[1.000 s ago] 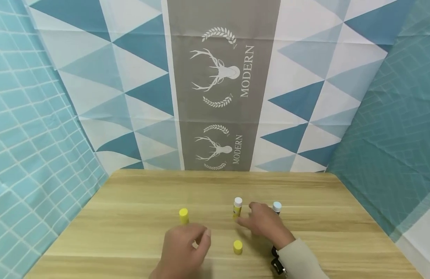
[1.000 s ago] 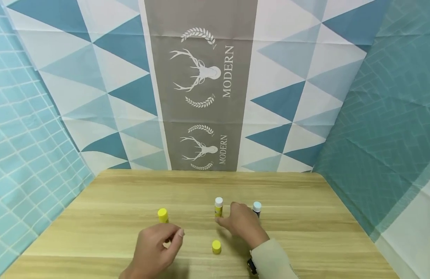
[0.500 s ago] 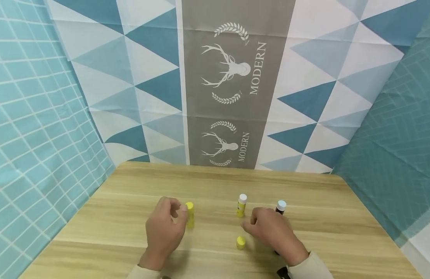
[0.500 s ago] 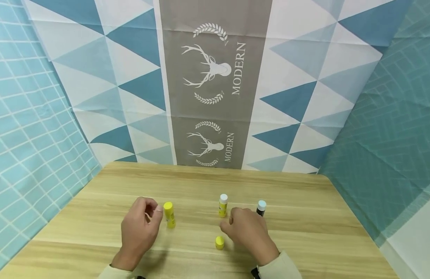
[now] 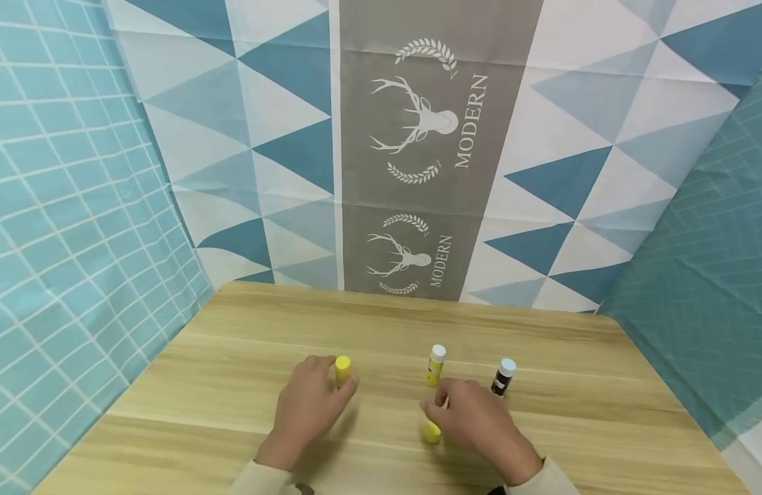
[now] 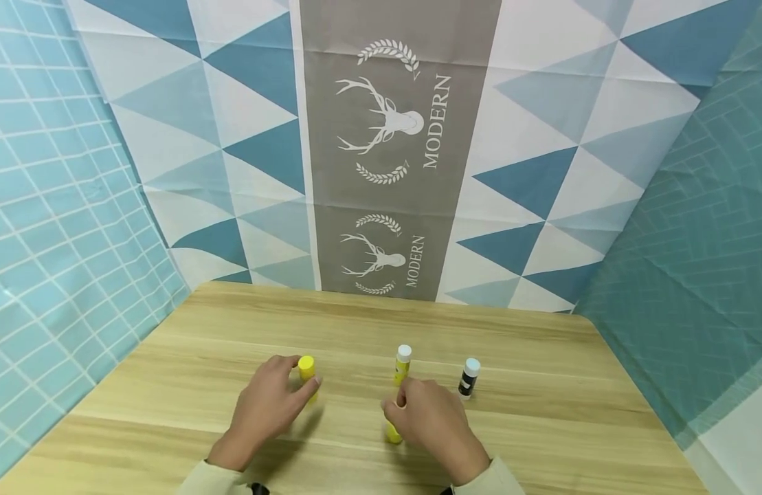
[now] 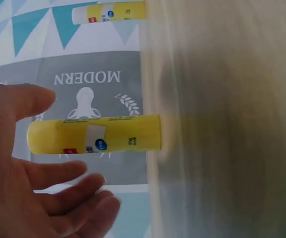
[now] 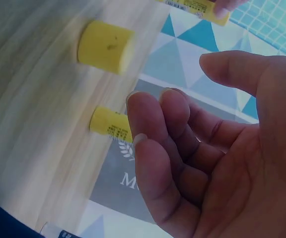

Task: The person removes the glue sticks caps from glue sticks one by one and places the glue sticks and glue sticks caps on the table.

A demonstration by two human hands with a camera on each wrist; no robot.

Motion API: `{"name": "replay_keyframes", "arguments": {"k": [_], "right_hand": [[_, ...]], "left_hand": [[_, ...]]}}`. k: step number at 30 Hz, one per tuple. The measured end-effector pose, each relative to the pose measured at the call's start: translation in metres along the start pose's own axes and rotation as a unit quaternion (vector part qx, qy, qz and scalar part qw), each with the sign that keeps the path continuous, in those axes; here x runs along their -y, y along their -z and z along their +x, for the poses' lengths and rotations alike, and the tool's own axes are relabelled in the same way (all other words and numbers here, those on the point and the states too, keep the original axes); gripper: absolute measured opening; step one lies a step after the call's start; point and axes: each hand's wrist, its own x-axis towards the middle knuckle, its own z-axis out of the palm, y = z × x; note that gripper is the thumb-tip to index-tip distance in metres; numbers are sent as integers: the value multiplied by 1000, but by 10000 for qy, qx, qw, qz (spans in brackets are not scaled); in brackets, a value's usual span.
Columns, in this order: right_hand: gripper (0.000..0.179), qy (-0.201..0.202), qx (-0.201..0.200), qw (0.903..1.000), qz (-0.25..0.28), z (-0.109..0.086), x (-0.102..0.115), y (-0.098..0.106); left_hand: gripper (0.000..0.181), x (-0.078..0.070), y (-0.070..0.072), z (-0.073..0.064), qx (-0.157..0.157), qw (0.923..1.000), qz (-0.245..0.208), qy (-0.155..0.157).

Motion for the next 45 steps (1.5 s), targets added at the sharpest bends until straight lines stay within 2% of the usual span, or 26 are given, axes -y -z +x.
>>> {"name": "replay_keyframes", "arguments": {"k": [4,9,18,23,28,32,36,40,43,45], "right_hand": [[26,129,31,9999,-2,2,3,0],[23,187,-9,9998,46,6,8,1],[27,368,-60,9991,177,6,16,-7],[28,482,-81,9985,230,5,18,-12],[27,508,-80,9983,269,6,22,-16],[25,580,-47,9976,373,8,26,-18],[26,751,-47,9952,625,10,30,-18],[29,910,-133,9926,796,12,33,-20],[36,920,-221,9909,952,14,36,-20],[42,895,-295,9891,1128,16,38,-22]], "left_hand": [[41,0,-5,1,-4,9999,-22,-127],[37,0,-9,3,90,9987,-470,-147],[27,6,-12,5,698,9917,-1066,158],[25,9,-14,4,838,9895,-1163,198],[19,9,-14,4,763,9892,-1215,307],[7,6,-10,3,616,9880,-1343,449],[8,5,-4,2,281,9913,-1254,278],[11,6,-1,4,36,9890,-1468,198],[13,5,-5,7,75,9840,-1778,48],[14,4,-10,9,247,9812,-1908,-135]]}}
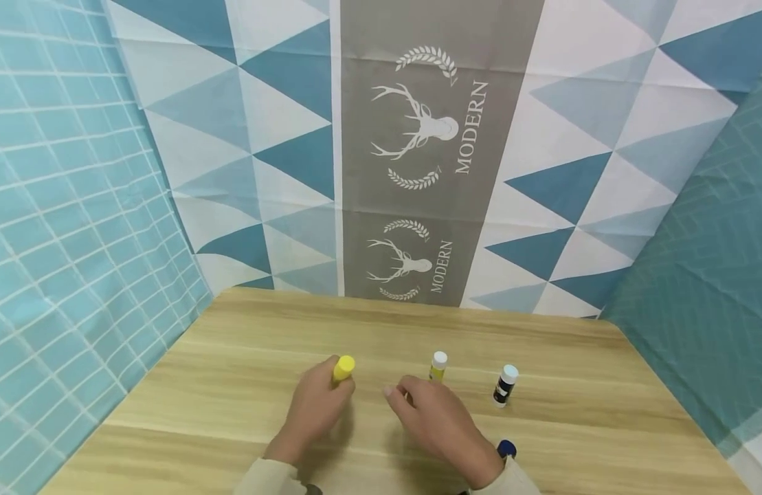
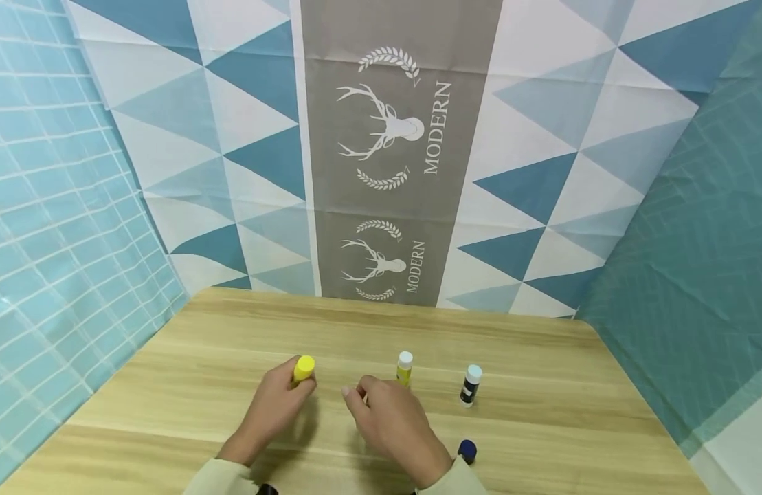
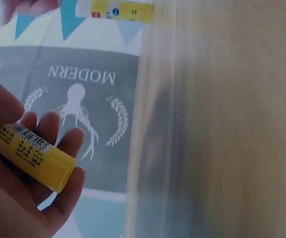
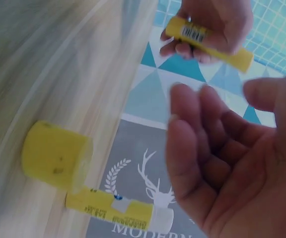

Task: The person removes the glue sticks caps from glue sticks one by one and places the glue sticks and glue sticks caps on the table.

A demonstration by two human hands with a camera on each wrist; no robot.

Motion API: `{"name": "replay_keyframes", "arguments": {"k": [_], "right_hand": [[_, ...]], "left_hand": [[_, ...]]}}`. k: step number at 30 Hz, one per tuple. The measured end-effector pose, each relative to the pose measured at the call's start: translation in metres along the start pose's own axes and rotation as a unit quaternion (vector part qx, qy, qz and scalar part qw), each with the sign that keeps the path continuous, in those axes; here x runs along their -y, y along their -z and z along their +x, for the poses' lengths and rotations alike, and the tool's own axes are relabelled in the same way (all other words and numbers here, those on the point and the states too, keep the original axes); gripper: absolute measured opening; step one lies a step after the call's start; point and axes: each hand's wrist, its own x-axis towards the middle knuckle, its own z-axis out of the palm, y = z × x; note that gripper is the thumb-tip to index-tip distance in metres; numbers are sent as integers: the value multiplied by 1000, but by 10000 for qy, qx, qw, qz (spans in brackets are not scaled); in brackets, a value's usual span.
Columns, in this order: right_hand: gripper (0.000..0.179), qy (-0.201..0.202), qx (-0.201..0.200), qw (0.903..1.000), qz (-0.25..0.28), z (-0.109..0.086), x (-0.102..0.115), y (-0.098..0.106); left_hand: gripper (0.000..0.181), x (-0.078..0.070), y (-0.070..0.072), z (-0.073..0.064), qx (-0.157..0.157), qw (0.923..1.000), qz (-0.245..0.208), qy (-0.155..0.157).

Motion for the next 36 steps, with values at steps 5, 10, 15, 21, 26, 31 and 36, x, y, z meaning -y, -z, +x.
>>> {"name": "replay_keyframes", "arguments": {"k": [5,10,15,21,26,31,36], "right_hand": [[50,-155,-253,9992,286,9,6,-2],[51,-103,-242,9994,225,20,10,-2],[49,3,-184,9998,-83,28,7,-2],[47,-60,-48,9998,-159,37,2,-6],[46,129,-28,9995,-289,42,-1,-11],[46,156,68,9990,-413,45,-4,-13],[41,169,235,9989,-375,52,-3,-9]], "left_hand": [[14,0,-11,8,576,9976,-125,-354],[14,-2,-14,13,956,9926,67,-743],[17,-3,-16,19,1391,9841,434,-1016],[18,-10,-17,27,1342,9812,692,-1203],[19,-9,-16,30,1307,9791,939,-1243],[26,-3,-21,32,1214,9756,1160,-1413],[32,0,-26,36,873,9739,1054,-1808]]}}
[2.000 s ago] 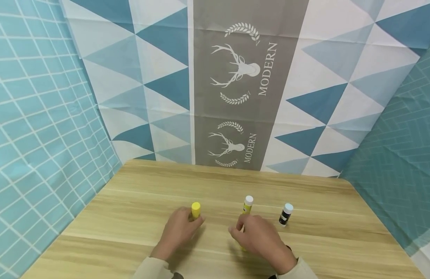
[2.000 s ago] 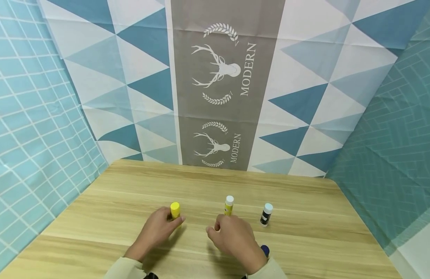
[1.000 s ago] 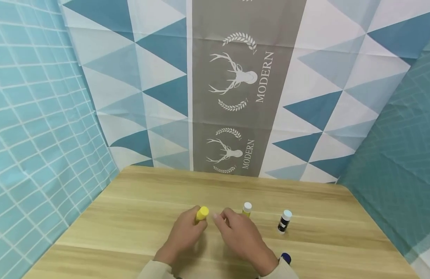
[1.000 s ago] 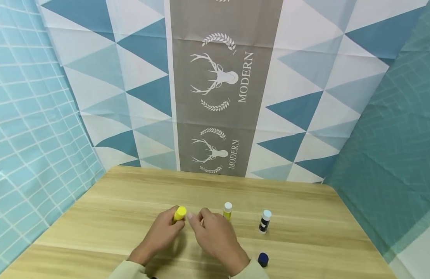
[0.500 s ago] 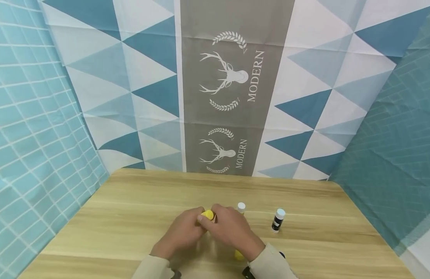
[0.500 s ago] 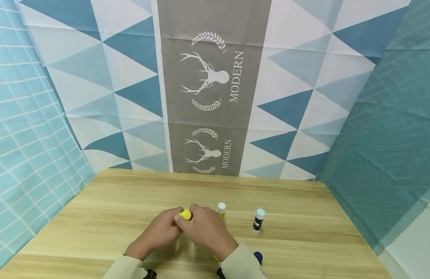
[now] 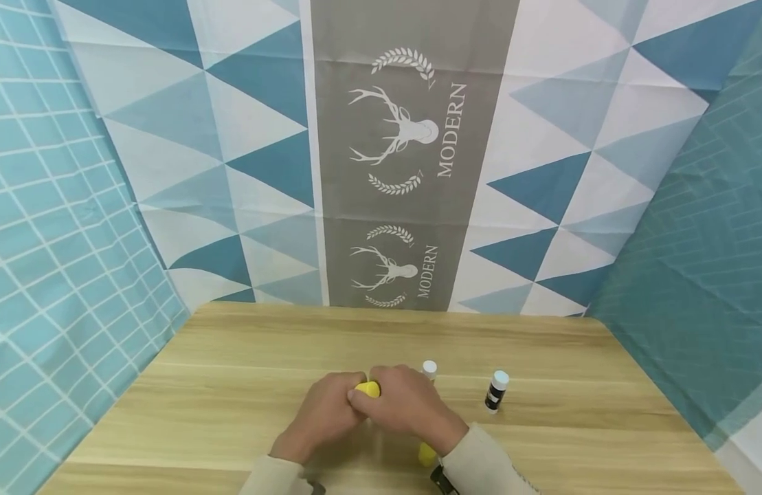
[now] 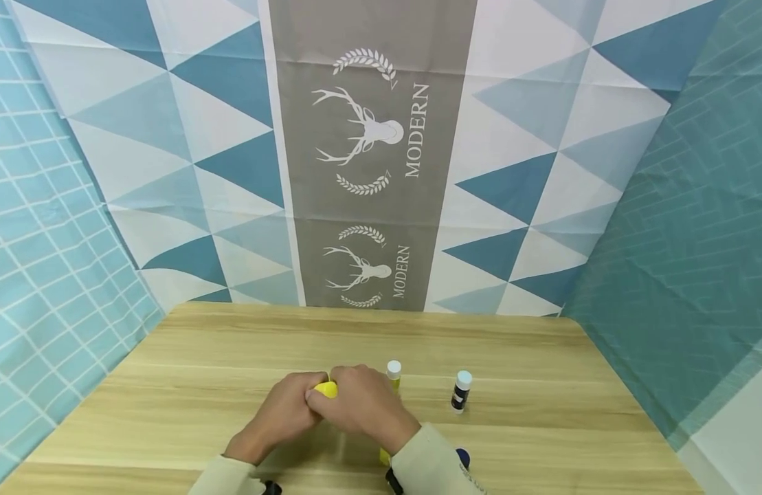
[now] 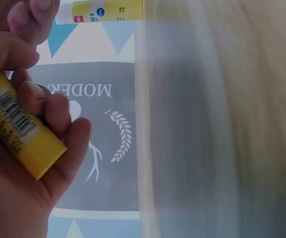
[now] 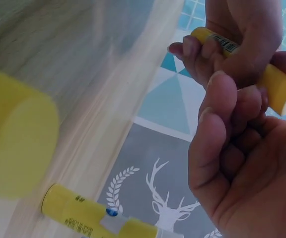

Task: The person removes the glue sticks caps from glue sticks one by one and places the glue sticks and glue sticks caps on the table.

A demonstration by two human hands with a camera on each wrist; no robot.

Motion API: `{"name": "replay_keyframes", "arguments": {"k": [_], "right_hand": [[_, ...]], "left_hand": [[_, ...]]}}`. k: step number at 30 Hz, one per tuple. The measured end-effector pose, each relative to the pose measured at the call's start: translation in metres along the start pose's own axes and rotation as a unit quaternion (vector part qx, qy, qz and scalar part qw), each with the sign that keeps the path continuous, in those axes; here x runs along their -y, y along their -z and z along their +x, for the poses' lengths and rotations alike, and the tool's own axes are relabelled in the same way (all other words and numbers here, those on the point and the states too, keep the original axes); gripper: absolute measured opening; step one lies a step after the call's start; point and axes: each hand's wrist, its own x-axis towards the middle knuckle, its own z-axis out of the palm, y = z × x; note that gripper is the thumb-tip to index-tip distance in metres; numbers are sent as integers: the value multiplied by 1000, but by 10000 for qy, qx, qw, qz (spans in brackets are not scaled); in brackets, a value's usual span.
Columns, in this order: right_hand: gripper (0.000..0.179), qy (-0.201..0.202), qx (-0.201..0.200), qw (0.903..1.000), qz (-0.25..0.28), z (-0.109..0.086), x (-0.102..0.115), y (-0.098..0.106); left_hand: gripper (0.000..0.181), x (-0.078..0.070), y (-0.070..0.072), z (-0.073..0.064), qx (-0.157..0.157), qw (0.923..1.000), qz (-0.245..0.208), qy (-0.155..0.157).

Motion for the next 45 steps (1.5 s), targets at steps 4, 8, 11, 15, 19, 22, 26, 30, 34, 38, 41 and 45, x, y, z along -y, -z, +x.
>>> {"name": "replay_keyframes", "arguments": {"k": [4,8,11,15,19,22,26,30,34,38,41,45], "right_hand": [[38,179,94,9997,101,1,5,3],[37,314,141,9992,212,0,9,4],[37,393,185,9985,334,-2,11,3],[37,439,163,9978,467,-6,11,0],[39,491,70,9976,487,-8,11,-3],[39,515,25,9975,491,-8,10,-4],[40,552,3,9970,539,-9,10,-5],[39,632,-144,9965,527,-10,9,-6],[40,767,-341,9953,490,-13,9,-6],[42,1026,-562,9927,282,-15,12,-6],[42,1216,-698,9901,113,-16,15,-6],[42,1371,-785,9874,70,-17,19,-5]], "left_hand": [[33,0,1,0,-309,9993,-9,-225],[34,-2,6,-2,-408,9985,-23,-358],[35,-2,10,-4,-381,9983,-51,-436],[35,-1,11,-5,-240,9984,-91,-497],[34,-2,12,-5,-137,9983,-73,-562],[35,-2,12,-6,-183,9975,38,-674],[35,-4,12,-6,-316,9954,224,-873],[35,-6,13,-5,-418,9934,350,-1005],[34,-7,16,-4,-440,9924,419,-1066],[35,-6,21,-5,-538,9899,645,-1139],[37,-5,25,-6,-680,9853,930,-1262],[37,-4,29,-7,-800,9801,1108,-1439]]}}
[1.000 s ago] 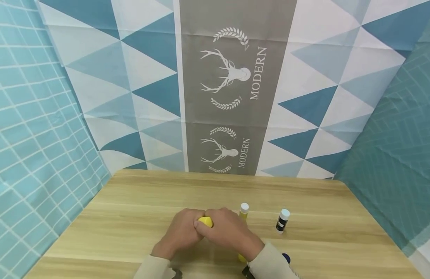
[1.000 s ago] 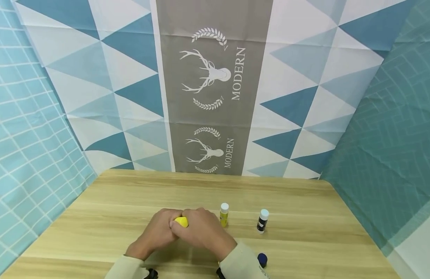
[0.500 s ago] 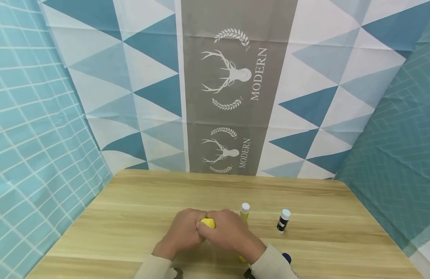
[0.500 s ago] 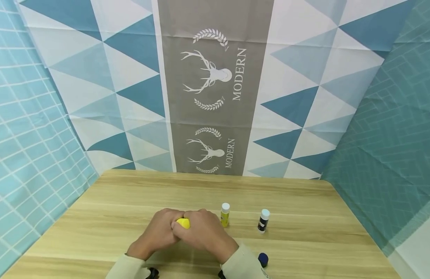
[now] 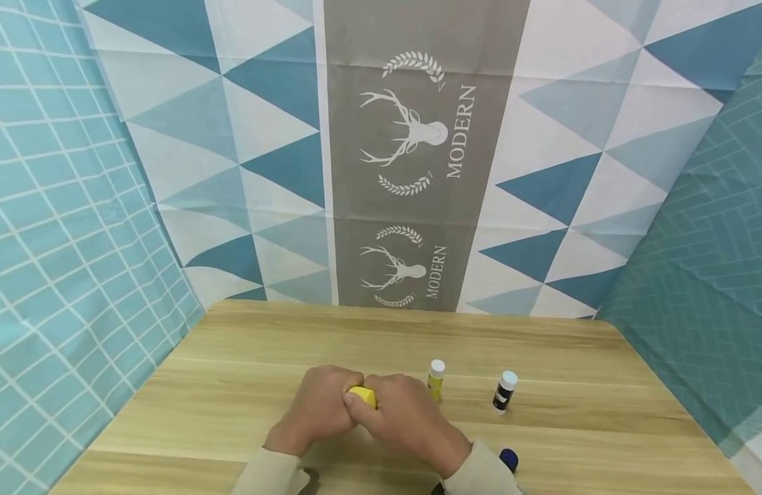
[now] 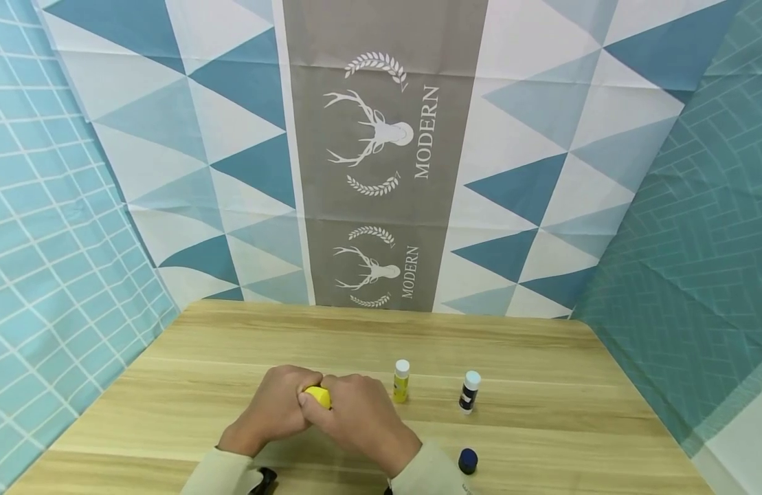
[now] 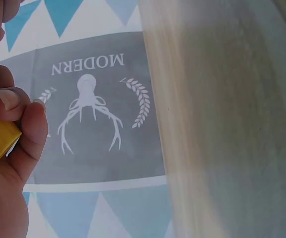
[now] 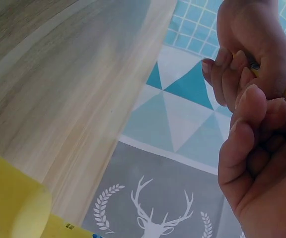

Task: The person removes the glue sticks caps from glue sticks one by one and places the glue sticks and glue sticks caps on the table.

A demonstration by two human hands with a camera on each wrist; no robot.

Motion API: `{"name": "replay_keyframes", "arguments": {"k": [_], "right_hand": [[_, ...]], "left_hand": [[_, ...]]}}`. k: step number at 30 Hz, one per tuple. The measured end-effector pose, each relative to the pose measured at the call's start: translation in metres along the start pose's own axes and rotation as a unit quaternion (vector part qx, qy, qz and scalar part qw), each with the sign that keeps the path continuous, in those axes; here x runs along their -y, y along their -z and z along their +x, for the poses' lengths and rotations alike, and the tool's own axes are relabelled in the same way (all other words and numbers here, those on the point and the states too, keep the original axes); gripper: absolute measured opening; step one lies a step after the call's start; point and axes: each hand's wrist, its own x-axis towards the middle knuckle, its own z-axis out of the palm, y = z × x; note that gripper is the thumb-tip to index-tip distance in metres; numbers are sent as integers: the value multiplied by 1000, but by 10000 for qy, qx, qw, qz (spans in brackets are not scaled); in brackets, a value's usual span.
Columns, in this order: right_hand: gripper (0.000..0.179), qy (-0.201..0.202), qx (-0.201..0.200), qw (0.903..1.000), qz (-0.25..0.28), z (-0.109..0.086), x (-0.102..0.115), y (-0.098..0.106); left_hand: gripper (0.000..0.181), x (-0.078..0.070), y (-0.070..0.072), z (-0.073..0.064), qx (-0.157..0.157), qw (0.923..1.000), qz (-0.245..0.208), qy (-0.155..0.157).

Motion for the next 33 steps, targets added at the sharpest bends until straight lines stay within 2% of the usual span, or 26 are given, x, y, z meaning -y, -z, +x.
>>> {"name": "replay_keyframes", "arguments": {"k": [7,15,19,33], "right_hand": [[41,-3,-24,10000,4,1,2,0],[41,-154,38,9999,27,-1,2,-2],[41,-183,32,9998,24,-2,0,-4],[38,373,-332,9987,-128,-4,-2,-6]], "left_hand": [[37,4,2,1,18,9998,-196,-46],[38,7,-1,-1,-3,9996,-187,-194],[38,8,-3,-1,60,9995,-260,-154],[35,0,-3,-1,531,9939,-944,228]]}}
